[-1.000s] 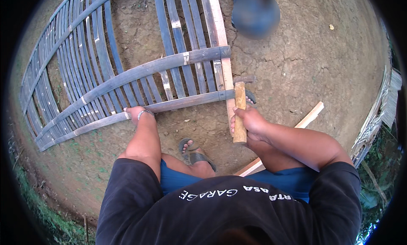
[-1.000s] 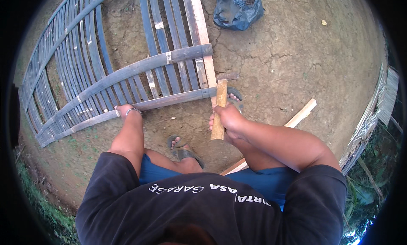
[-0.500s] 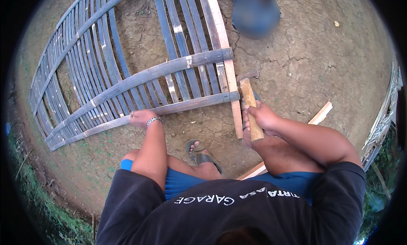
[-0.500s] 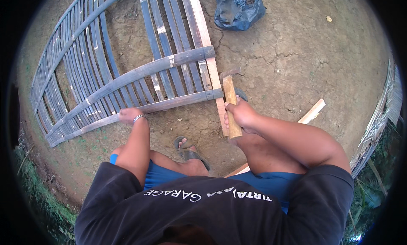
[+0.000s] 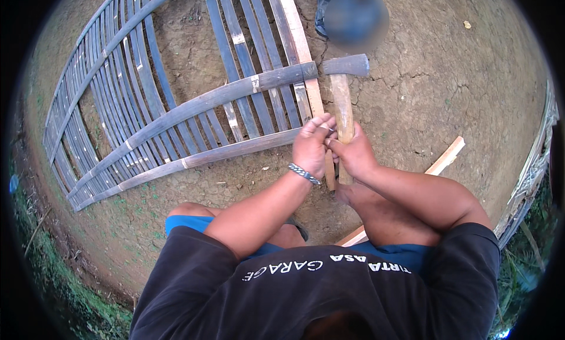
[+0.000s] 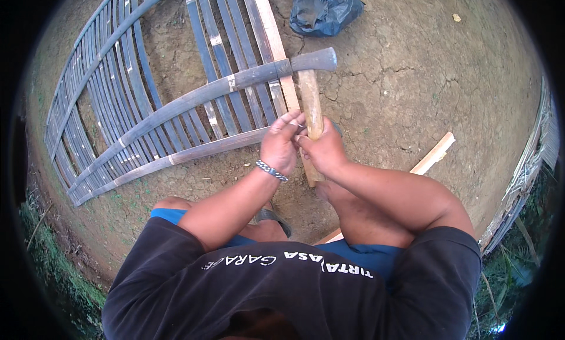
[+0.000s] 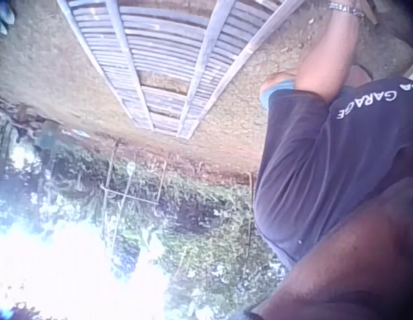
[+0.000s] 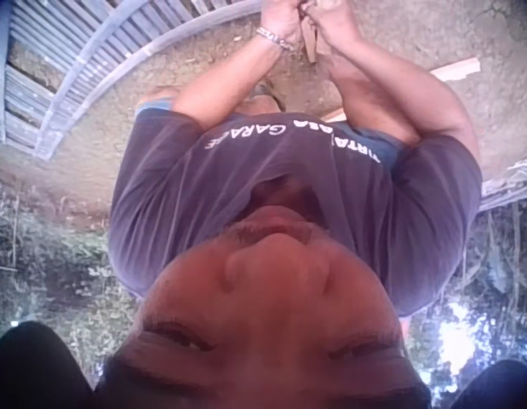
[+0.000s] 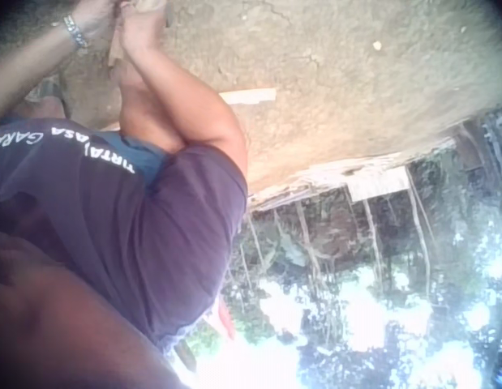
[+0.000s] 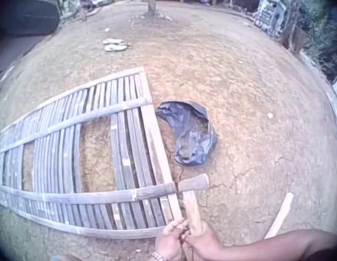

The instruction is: The person constructs a bamboo frame by hammering nails through bamboo slats into wooden beams, moving between different sections of the frame and retrieving nails from a bag.

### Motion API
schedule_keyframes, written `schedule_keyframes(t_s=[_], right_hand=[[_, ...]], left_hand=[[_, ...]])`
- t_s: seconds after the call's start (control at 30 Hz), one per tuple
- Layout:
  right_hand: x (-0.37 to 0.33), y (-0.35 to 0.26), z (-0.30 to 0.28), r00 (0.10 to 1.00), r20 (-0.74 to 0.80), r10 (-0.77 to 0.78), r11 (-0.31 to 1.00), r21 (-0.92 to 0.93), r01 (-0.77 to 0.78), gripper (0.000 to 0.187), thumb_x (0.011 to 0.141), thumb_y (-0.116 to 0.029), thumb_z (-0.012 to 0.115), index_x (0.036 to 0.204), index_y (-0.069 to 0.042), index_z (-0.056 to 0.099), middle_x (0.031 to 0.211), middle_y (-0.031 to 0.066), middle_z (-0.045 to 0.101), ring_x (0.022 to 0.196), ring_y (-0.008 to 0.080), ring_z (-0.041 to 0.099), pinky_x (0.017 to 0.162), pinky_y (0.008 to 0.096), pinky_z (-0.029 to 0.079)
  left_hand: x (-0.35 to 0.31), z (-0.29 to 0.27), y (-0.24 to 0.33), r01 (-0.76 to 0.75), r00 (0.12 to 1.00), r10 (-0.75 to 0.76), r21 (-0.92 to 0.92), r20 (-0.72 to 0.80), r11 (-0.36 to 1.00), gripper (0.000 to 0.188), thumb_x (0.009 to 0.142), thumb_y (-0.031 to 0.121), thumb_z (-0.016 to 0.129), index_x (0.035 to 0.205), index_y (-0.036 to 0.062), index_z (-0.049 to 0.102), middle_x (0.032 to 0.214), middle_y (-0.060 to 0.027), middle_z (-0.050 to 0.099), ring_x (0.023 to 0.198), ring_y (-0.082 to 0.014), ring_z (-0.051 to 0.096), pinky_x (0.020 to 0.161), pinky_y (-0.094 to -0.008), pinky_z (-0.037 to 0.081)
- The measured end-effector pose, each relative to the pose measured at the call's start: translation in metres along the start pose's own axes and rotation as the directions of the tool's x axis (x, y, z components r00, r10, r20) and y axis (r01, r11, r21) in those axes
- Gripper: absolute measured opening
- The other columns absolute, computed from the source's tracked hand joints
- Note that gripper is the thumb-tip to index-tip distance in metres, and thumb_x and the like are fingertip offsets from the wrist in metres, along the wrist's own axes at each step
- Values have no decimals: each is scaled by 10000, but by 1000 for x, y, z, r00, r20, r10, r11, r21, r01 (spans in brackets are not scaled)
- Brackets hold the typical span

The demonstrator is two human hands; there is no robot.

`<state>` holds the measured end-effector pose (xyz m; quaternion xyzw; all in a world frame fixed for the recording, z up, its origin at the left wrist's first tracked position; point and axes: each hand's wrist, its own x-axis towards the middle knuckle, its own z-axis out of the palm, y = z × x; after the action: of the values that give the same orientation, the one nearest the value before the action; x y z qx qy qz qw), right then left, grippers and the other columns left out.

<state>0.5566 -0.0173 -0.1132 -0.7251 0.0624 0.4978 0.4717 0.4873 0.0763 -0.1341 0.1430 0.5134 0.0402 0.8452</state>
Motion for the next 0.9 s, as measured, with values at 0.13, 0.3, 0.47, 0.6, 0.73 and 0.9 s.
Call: schedule_keyframes(t_s=[0.13, 0.3, 0.47, 0.6, 0.73, 0.9], right_hand=[[0, 1, -8, 996, -80, 27, 999, -14, -28, 349, 872, -23, 709, 1144, -17, 490, 857, 42, 622, 636, 109, 610, 519, 260, 507], [-1, -1, -9, 994, -107, 32, 999, 10, -31, 324, 885, 10, 690, 1130, -21, 479, 855, 51, 614, 647, 121, 605, 541, 269, 500], [4, 0, -13, 997, -62, 45, 999, 5, -45, 293, 908, -8, 678, 1127, -23, 485, 862, 59, 621, 643, 124, 605, 539, 272, 499], [6, 0, -12, 997, -47, 68, 998, 21, -67, 268, 916, -8, 663, 1121, -23, 490, 866, 63, 621, 642, 127, 601, 536, 275, 500], [12, 4, -16, 999, -41, 25, 998, 59, -23, 293, 896, -30, 684, 1122, -17, 497, 844, 53, 629, 623, 110, 605, 520, 263, 510], [16, 6, -27, 1000, 9, 22, 999, -27, -22, 337, 884, -33, 689, 1160, -10, 497, 853, 55, 636, 631, 110, 613, 528, 266, 521]], left_hand=[[0, 2, -22, 19, 1000, -18, -26, 24, 999, 244, 1004, 88, 546, 1232, 15, 590, 1113, -74, 697, 686, -95, 588, 483, -258, 452], [2, 6, -29, 4, 997, -8, -58, -77, 998, 238, 1008, 74, 532, 1229, -3, 578, 1140, -94, 689, 687, -122, 596, 559, -283, 488], [-5, -5, -20, 46, 999, -47, 15, 26, 999, 277, 1002, 57, 535, 1261, -40, 533, 1282, -157, 634, 1067, -213, 649, 837, -324, 543], [-6, -8, -20, -21, 999, 20, 32, 33, 999, 263, 993, 76, 569, 1237, -24, 565, 1263, -142, 649, 1054, -205, 652, 854, -311, 535], [1, -25, -18, -172, 985, 135, 476, 111, 863, 216, 969, 109, 633, 1147, -7, 669, 1147, -91, 698, 992, -164, 663, 849, -277, 515], [11, -38, 24, -488, 873, 167, 796, 459, 359, 187, 888, 129, 740, 1050, 39, 759, 910, -48, 711, 845, -143, 673, 798, -278, 519]])
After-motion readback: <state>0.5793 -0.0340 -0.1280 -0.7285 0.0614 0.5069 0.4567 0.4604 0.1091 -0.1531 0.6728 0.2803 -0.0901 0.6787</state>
